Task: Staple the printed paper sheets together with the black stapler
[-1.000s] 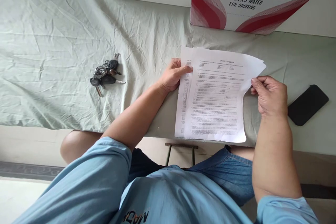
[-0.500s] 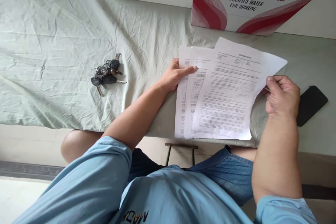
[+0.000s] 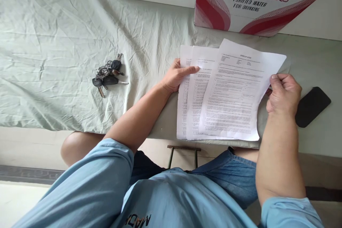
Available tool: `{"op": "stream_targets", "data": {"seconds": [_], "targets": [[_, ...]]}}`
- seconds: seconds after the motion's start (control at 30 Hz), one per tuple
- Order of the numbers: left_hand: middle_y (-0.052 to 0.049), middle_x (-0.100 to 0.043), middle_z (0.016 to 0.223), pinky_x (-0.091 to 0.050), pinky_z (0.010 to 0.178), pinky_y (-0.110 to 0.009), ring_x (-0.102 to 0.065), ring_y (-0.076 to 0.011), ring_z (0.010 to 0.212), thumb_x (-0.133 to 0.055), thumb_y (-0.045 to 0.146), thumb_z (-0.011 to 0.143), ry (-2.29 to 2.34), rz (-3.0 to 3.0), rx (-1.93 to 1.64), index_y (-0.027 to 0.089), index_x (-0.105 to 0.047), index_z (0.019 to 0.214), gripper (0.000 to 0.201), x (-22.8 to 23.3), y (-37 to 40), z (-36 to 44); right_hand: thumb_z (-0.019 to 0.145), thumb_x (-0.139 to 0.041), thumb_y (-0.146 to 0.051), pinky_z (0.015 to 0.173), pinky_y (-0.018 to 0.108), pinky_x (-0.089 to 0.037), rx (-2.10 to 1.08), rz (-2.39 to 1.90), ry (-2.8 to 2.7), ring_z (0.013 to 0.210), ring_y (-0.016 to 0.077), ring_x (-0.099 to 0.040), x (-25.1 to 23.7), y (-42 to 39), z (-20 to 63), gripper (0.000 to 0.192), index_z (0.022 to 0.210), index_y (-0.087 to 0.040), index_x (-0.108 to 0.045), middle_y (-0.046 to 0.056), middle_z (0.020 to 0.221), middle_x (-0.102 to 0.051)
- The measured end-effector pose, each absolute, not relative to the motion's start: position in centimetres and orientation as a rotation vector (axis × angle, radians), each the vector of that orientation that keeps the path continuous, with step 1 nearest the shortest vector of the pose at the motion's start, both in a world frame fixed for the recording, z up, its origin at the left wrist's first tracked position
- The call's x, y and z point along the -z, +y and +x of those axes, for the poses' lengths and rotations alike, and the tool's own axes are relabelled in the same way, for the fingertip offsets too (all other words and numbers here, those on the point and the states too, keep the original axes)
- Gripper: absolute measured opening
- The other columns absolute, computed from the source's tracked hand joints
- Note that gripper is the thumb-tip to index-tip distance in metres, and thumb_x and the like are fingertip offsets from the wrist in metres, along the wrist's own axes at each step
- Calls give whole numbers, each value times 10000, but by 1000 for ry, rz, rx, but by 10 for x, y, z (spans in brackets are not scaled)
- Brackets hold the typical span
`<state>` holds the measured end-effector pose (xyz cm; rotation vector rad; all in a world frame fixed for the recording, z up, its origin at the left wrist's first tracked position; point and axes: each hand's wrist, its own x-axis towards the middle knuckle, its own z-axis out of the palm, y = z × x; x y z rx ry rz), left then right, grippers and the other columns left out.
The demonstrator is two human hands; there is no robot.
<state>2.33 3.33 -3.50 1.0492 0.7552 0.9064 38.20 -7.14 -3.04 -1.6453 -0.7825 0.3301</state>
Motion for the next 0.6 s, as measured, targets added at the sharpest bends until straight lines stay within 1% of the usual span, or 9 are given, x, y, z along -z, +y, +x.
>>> {"op": "stream_targets", "data": {"seconds": [0.1,0.2,0.27,0.33,0.43,0.6], "targets": [[-143,-923,1040,-765,1002,-586,-909,-463,1110,-1053,632,704,750,1045,-908,189,-866,1050,593,36,33,23,753,-880,-443,642,312,-452,-450,-1648,-790,653,129,-512,33,-71,373,304,860,-234,-687,-57,714,-634],[-136,-921,1024,-769,983,-583,-911,-461,1090,-1053,593,691,756,1028,-915,185,-864,1028,562,36,33,23,746,-916,-473,638,331,-508,-553,-1621,-794,666,150,-580,35,-71,364,353,886,-246,-684,-28,754,-698],[-129,-919,1015,-773,964,-581,-910,-461,1083,-1045,571,684,764,1022,-915,187,-863,1007,534,36,33,23,733,-958,-466,664,343,-551,-615,-1598,-804,703,168,-636,36,-71,360,387,905,-252,-685,-7,792,-739],[-130,-917,1018,-774,958,-589,-909,-466,1091,-1032,557,682,773,1024,-913,185,-860,997,517,36,33,24,713,-1004,-446,722,355,-590,-662,-1570,-825,753,179,-675,38,-71,358,424,920,-261,-683,-4,820,-754],[-132,-910,1017,-774,956,-599,-907,-469,1094,-1008,543,690,786,1028,-910,180,-854,996,499,35,33,24,709,-1039,-478,773,391,-637,-691,-1544,-868,787,208,-700,39,-70,356,461,918,-294,-672,-17,823,-731],[-108,-893,934,-777,915,-556,-911,-432,1032,-981,584,722,795,1034,-912,188,-842,971,488,36,34,24,741,-1022,-538,777,450,-681,-639,-1512,-909,813,248,-715,42,-69,351,433,900,-336,-673,-11,867,-748]]}}
